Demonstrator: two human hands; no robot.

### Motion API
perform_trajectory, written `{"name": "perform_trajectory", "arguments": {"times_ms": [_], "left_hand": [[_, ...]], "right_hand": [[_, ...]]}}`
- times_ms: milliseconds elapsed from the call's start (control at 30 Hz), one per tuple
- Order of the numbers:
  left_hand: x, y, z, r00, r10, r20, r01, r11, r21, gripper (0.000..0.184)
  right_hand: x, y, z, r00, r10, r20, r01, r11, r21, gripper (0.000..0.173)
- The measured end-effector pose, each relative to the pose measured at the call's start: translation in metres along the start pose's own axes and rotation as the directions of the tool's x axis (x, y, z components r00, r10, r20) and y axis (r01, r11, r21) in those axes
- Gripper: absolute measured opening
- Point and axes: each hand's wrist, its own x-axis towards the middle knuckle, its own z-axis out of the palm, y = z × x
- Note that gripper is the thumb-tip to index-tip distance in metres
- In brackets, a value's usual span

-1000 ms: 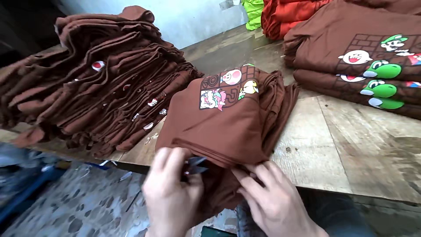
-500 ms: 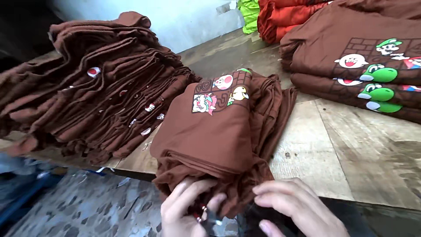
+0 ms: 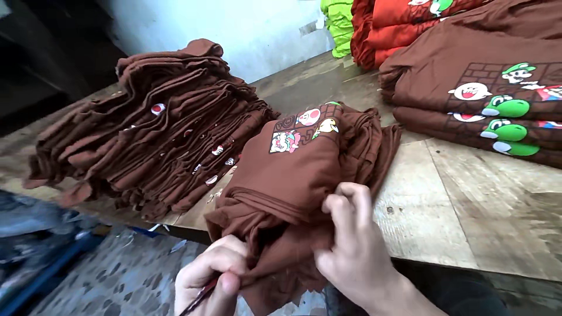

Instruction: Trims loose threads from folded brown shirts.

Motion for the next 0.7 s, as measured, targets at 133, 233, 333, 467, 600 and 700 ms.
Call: {"name": "perform_trajectory", "arguments": {"times_ms": [133,233,333,467,600,700], "left_hand": [[-0.017,0.011,-0.013,0.874,-0.264,0.408,0.139,0.941,0.310,0.020],[-0.025,0.024,0.014,0.827,-0.433,0.359,0.297,0.878,0.376,0.025],[-0.013,0.039,0.045,0.886,-0.458,0.073,0.428,0.869,0.249,0.027],[-0.001,0.018,0.083,0.947,-0.116,-0.299,0.273,0.782,0.560,0.022],[-0.013,-0.009,0.080,0.981,0.137,-0.140,0.020,0.641,0.767,0.009],[-0.024,0.002,0.069,0.998,0.004,0.055,-0.042,0.707,0.706,0.019]], "right_hand": [[-0.022,0.031,-0.073,0.868,-0.349,0.353,0.229,0.913,0.337,0.012],[-0.025,0.043,-0.108,0.810,-0.266,0.522,0.132,0.951,0.278,0.011],[-0.019,0.032,-0.104,0.895,-0.183,0.407,0.062,0.954,0.294,0.037],[-0.030,0.028,-0.055,0.919,-0.261,0.295,0.220,0.962,0.164,0.029],[-0.025,0.050,-0.086,0.885,-0.272,0.378,0.145,0.932,0.332,0.005],[-0.014,0.057,-0.127,0.732,-0.152,0.665,0.068,0.986,0.150,0.017]]}}
